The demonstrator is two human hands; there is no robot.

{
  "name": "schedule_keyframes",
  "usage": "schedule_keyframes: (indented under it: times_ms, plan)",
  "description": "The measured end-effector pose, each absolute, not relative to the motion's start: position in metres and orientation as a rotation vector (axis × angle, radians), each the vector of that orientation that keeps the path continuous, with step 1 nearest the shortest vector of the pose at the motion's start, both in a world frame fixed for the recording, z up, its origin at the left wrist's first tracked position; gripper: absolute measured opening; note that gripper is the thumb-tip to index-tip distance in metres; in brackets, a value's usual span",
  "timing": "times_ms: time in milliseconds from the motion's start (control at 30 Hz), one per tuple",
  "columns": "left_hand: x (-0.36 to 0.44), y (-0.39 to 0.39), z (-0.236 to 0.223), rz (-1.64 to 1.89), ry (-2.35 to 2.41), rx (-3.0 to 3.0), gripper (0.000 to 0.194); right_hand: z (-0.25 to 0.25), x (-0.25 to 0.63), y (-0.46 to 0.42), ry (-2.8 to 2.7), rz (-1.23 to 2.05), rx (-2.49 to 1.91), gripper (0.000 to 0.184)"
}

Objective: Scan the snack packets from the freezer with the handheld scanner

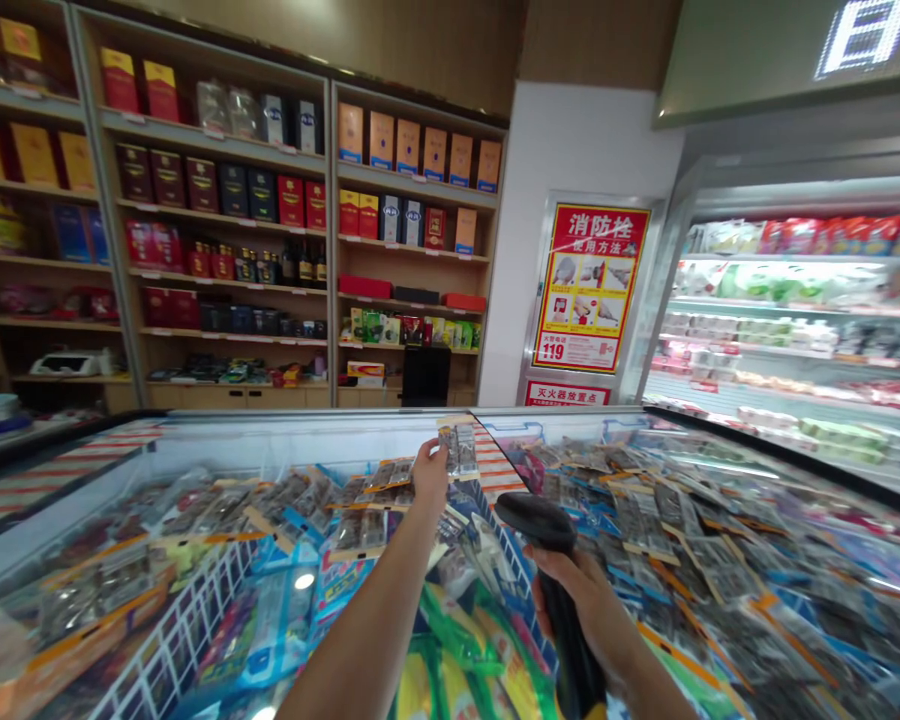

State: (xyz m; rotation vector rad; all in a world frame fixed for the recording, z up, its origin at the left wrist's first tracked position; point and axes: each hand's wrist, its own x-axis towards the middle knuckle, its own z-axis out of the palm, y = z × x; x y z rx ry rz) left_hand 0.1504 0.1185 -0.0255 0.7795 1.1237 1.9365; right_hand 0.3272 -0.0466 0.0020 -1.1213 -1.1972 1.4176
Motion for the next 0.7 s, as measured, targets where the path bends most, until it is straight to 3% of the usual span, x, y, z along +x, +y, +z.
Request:
schedule_keyframes:
  times_ms: [700]
  plan:
    - [0.1483,0.1131,-0.0194,1.961,0.962,0.716,0.043,-0.0039,0.3269,-0.0456,-1.166,1.424,-1.072,0.031]
